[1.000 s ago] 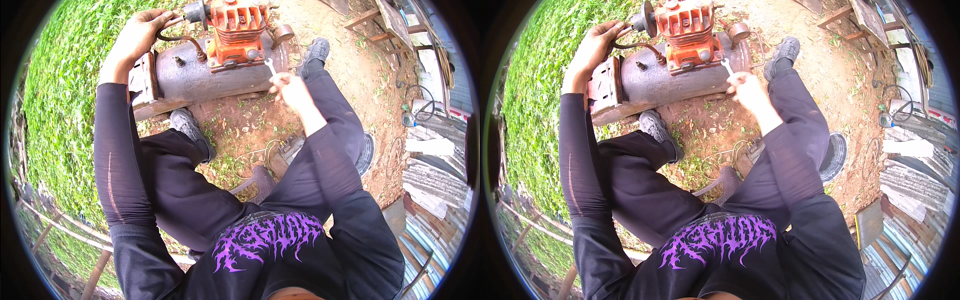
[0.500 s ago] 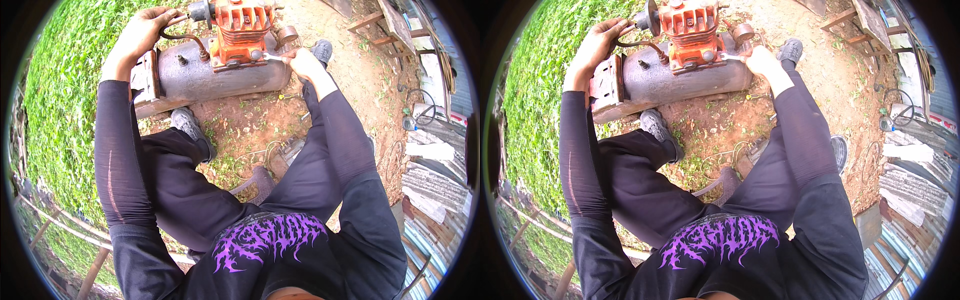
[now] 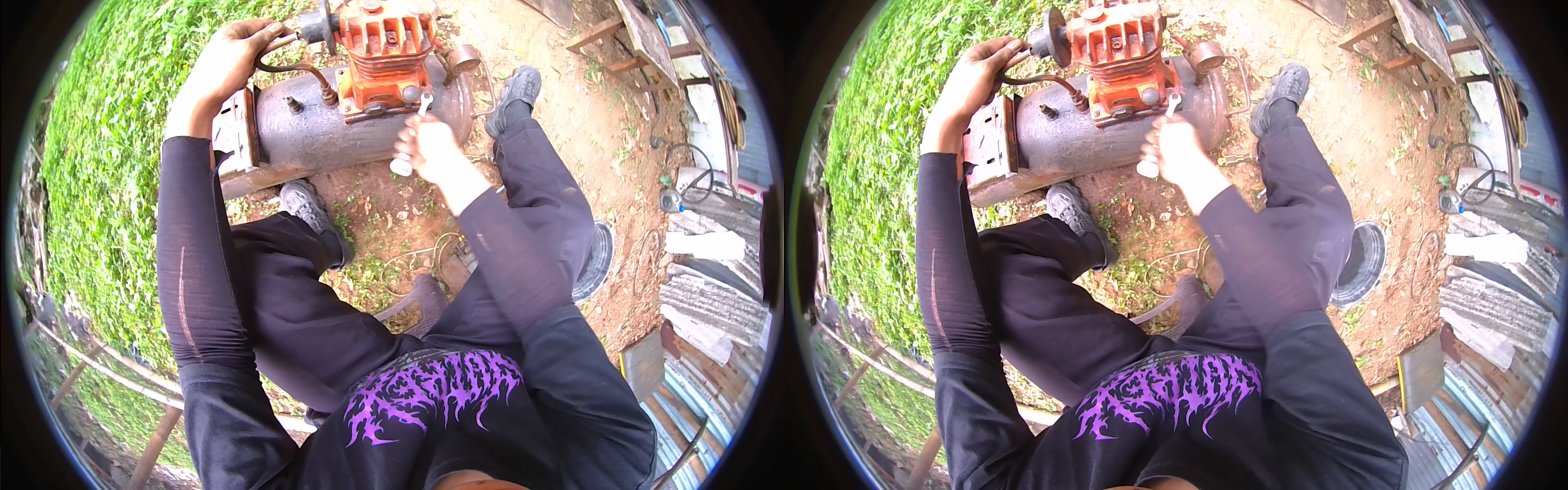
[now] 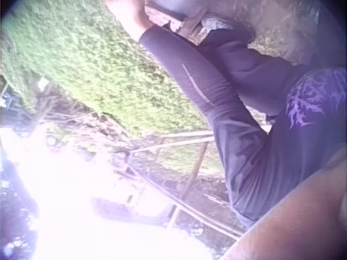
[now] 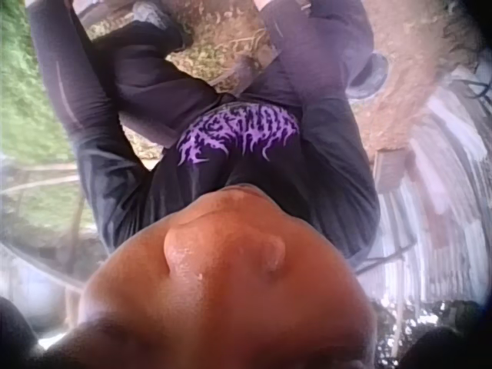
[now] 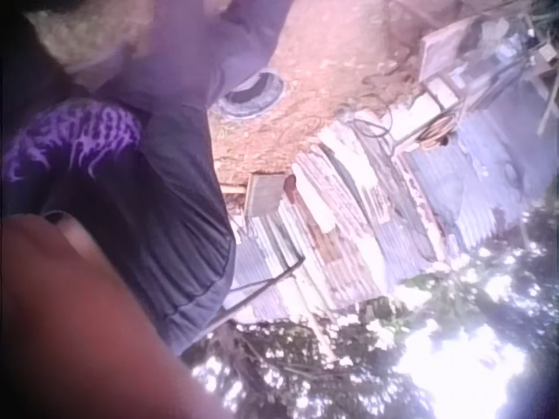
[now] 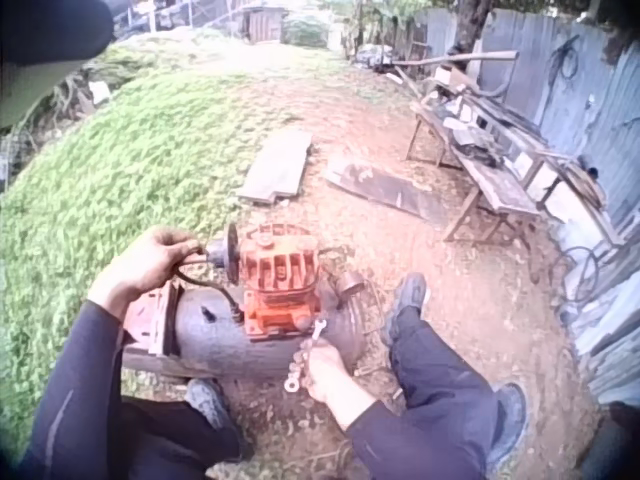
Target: The person uses a wrench to loosen and tighten bolts on a red air compressor pump. They manipulate parts of the pump and the air intake housing by hand.
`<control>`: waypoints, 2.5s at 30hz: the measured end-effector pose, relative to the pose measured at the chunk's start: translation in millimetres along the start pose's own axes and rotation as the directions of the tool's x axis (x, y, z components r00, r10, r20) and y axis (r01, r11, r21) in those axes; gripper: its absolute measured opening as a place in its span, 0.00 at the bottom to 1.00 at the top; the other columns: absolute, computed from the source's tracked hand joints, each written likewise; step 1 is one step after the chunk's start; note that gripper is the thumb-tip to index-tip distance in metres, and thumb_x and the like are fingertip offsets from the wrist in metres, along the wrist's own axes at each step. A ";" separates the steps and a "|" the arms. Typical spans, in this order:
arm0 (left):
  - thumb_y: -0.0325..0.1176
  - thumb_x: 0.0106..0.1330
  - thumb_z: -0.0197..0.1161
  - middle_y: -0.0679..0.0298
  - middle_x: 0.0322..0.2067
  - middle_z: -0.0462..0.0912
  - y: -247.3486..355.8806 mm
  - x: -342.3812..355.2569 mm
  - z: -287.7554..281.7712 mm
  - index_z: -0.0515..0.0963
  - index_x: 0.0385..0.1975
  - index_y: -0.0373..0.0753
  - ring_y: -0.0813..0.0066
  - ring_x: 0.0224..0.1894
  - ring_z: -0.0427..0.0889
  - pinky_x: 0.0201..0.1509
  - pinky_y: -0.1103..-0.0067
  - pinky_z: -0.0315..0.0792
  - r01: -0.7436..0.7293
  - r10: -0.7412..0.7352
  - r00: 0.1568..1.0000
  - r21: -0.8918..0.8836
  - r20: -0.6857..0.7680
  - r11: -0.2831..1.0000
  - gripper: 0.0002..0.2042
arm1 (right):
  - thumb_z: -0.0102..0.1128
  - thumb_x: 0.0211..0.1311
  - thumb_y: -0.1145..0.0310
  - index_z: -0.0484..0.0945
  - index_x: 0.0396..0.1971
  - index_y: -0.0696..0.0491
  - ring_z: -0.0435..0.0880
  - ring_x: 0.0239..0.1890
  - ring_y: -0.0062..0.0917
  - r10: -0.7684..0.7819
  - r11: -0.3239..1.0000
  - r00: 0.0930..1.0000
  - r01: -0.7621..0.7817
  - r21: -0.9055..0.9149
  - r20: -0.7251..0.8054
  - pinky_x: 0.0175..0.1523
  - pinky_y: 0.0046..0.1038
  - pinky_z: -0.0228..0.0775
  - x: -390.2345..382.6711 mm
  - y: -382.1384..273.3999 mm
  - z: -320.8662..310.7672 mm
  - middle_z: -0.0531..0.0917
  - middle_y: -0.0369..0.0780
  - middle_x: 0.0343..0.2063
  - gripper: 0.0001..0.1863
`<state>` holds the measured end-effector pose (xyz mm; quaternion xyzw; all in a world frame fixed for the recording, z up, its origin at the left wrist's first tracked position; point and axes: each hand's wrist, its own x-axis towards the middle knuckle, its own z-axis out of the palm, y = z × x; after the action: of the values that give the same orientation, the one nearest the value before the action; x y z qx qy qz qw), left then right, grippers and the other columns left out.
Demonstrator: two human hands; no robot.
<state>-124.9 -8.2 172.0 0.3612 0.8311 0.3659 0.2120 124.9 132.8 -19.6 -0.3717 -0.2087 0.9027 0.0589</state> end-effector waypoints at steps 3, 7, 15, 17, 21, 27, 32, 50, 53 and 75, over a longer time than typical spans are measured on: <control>0.44 0.69 0.55 0.78 0.17 0.70 2.8 -2.5 -2.0 0.80 0.48 0.41 0.91 0.15 0.58 0.18 0.87 0.49 0.037 -0.037 0.999 -0.030 -0.010 0.999 0.16 | 0.38 0.70 0.67 0.65 0.40 0.48 0.76 0.24 0.28 -0.031 0.999 0.977 0.039 0.032 -0.209 0.29 0.37 0.69 -1.2 16.3 53.3 0.74 0.38 0.24 0.05; 0.44 0.70 0.55 0.80 0.16 0.68 -7.8 1.5 -1.2 0.80 0.47 0.42 0.92 0.15 0.55 0.18 0.88 0.47 0.036 -0.037 0.999 -0.039 -0.029 0.999 0.15 | 0.39 0.70 0.69 0.63 0.50 0.50 0.80 0.27 0.28 0.011 0.994 0.996 -0.020 -0.111 -0.087 0.31 0.35 0.75 -22.2 22.4 36.4 0.79 0.41 0.30 0.11; 0.42 0.70 0.54 0.77 0.21 0.75 -8.9 1.3 -3.8 0.78 0.50 0.36 0.91 0.18 0.60 0.22 0.88 0.54 -0.018 0.018 1.000 -0.012 0.018 1.000 0.17 | 0.55 0.64 0.71 0.81 0.44 0.56 0.79 0.28 0.18 -0.424 0.349 0.905 0.212 -0.913 0.048 0.34 0.23 0.72 -43.5 -55.8 -56.5 0.84 0.40 0.29 0.11; 0.42 0.70 0.54 0.76 0.23 0.76 -17.2 4.3 -6.8 0.78 0.50 0.35 0.90 0.19 0.61 0.23 0.88 0.56 -0.055 0.055 0.998 0.015 0.004 0.998 0.18 | 0.57 0.63 0.71 0.84 0.40 0.56 0.79 0.29 0.18 -0.450 0.202 0.893 0.110 -0.973 0.007 0.38 0.23 0.70 -37.8 -75.9 -56.0 0.85 0.39 0.29 0.10; 0.44 0.69 0.56 0.74 0.25 0.78 -4.3 0.7 -0.5 0.79 0.49 0.35 0.88 0.20 0.62 0.26 0.87 0.58 0.063 -0.063 0.998 -0.004 0.010 0.998 0.20 | 0.58 0.63 0.69 0.83 0.43 0.56 0.79 0.32 0.20 -0.429 0.102 0.903 0.080 -0.992 0.028 0.43 0.24 0.70 -26.6 -105.7 -59.6 0.85 0.43 0.29 0.12; 0.45 0.69 0.55 0.72 0.27 0.80 -9.2 -1.2 -3.8 0.80 0.48 0.37 0.88 0.24 0.66 0.30 0.87 0.62 -0.083 0.083 0.996 -0.011 -0.018 0.996 0.18 | 0.54 0.65 0.73 0.82 0.45 0.59 0.69 0.22 0.15 -0.326 0.054 0.942 0.104 -0.993 0.081 0.30 0.20 0.62 -20.8 -113.0 -34.1 0.76 0.32 0.20 0.12; 0.43 0.70 0.55 0.66 0.38 0.83 -4.4 4.4 -8.0 0.79 0.48 0.35 0.84 0.40 0.76 0.47 0.86 0.67 0.096 -0.098 0.989 0.030 0.107 0.995 0.18 | 0.53 0.65 0.73 0.83 0.42 0.58 0.67 0.21 0.15 -0.289 -0.049 0.950 0.109 -0.993 0.119 0.28 0.21 0.60 -8.1 -118.6 -39.1 0.74 0.31 0.18 0.12; 0.44 0.69 0.56 0.60 0.42 0.84 -5.1 5.2 -7.9 0.74 0.52 0.28 0.81 0.44 0.78 0.52 0.85 0.68 0.002 -0.007 1.000 0.166 0.028 0.986 0.23 | 0.39 0.69 0.73 0.66 0.46 0.54 0.84 0.30 0.33 0.058 0.964 0.997 -0.068 -0.257 -0.045 0.34 0.38 0.79 -46.9 22.1 26.1 0.81 0.45 0.34 0.09; 0.45 0.69 0.54 0.61 0.41 0.84 -11.7 6.5 -3.7 0.76 0.52 0.32 0.80 0.43 0.78 0.49 0.83 0.69 -0.087 0.092 0.996 0.213 -0.014 0.973 0.22 | 0.45 0.67 0.75 0.66 0.51 0.56 0.82 0.26 0.28 -0.085 0.778 0.996 0.055 -0.626 -0.018 0.24 0.25 0.76 -61.4 -6.1 -26.2 0.82 0.45 0.33 0.13; 0.43 0.69 0.55 0.61 0.41 0.84 -9.5 6.6 -5.6 0.78 0.50 0.33 0.81 0.46 0.79 0.53 0.83 0.68 -0.013 0.009 0.999 0.075 0.050 0.997 0.20 | 0.53 0.65 0.70 0.83 0.38 0.54 0.70 0.20 0.15 -0.152 0.126 0.981 0.138 -0.982 0.119 0.26 0.20 0.62 10.3 -124.2 -66.0 0.78 0.31 0.22 0.10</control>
<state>-136.9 -10.2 167.9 0.3824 0.8368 0.3266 0.2167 157.4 270.1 -16.1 -0.3020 -0.7826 0.5330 -0.1105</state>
